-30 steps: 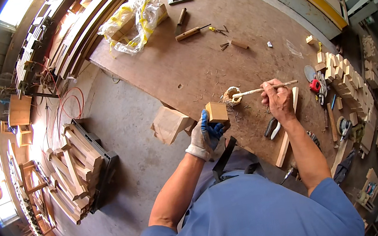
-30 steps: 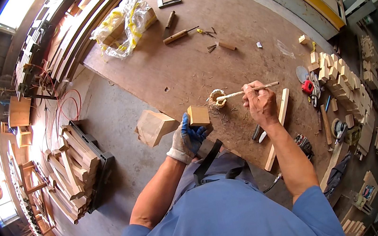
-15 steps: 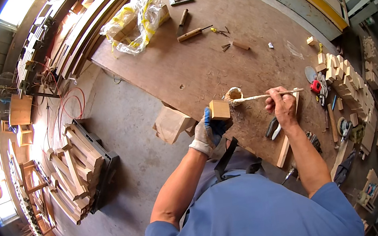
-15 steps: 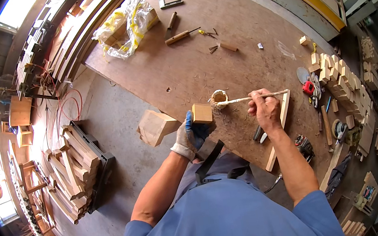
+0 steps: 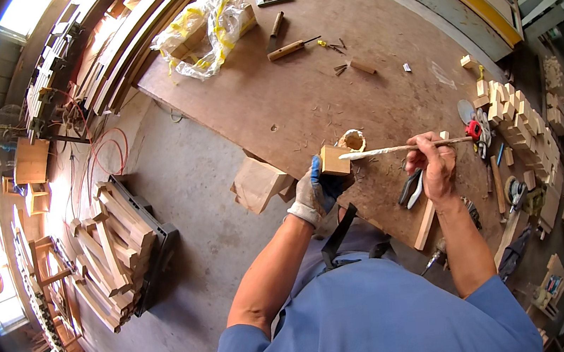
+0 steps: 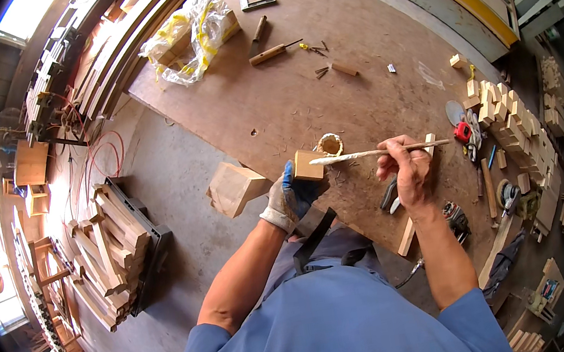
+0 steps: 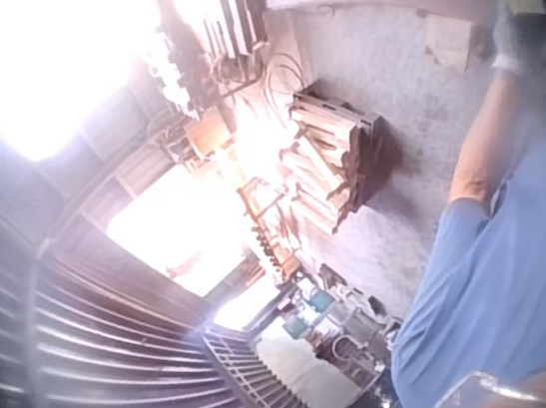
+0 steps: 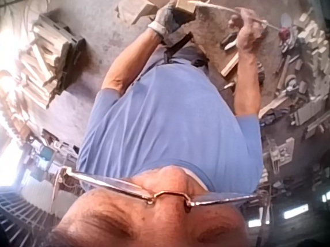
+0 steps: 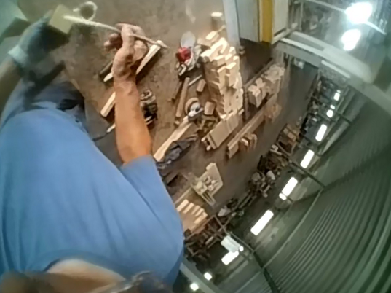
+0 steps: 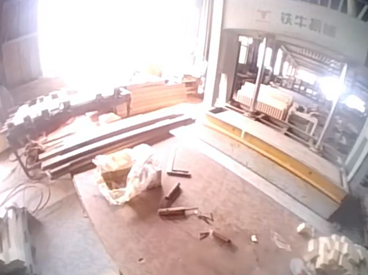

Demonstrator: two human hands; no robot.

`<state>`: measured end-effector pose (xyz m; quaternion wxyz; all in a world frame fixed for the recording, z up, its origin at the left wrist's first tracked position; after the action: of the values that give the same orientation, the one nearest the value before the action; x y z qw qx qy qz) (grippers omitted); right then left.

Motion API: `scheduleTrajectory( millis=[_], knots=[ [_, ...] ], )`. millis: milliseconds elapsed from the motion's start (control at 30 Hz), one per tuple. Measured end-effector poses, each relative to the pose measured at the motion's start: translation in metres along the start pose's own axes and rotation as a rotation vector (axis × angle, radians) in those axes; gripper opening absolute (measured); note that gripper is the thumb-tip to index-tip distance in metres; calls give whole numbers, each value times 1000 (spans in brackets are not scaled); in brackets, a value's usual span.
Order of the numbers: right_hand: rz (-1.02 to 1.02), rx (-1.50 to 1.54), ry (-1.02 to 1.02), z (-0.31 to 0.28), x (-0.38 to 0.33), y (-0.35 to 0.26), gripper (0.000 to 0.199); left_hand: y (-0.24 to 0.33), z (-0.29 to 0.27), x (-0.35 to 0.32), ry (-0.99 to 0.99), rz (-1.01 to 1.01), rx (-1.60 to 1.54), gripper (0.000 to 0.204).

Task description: The person uses a power drill to fasten a small wooden block, then applies glue to it with a brush. They move to a rack and use a wooden mallet to tap the block into a larger wooden frame. The person then returns to the workbench to repeat the process with another wooden piece.

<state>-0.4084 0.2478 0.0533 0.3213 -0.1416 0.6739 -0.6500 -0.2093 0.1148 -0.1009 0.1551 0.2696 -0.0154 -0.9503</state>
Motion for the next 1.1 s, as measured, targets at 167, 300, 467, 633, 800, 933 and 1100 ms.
scheduleTrajectory(
  millis=[167, 300, 467, 633, 800, 933, 1100],
  knots=[
    [1, -39, -64, 19, -7, 0, 28, -3, 10, -3, -25, -44, 6, 61],
    [-3, -43, -82, 21, -5, 5, 29, -1, 13, -7, -34, -30, 48, 62],
    [-51, -55, -78, 26, -4, -1, 30, -1, 15, -10, -113, -63, -53, 53],
    [-85, -83, -73, 27, -4, -3, 29, -2, 9, -10, -124, -64, -114, 50],
    [-87, -91, -62, 25, -7, -2, 29, 0, 7, -10, -120, -24, -63, 54],
    [-101, -118, -44, 20, -11, -7, 29, 2, 14, -13, -82, 2, -69, 58],
    [-147, -179, -43, 18, -19, -18, 25, 3, 16, -14, -86, 19, -65, 60]
  ],
)
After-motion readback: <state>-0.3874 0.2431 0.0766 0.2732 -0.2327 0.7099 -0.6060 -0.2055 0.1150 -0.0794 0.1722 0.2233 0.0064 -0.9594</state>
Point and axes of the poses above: each hand's wrist, its own x-axis towards the middle knuckle, its own z-axis out of the palm, y = z × x, the point moved 6 cm from there along x, towards the middle knuckle, and after that the axes turned 1 degree about -z, right-handed, at the moved point
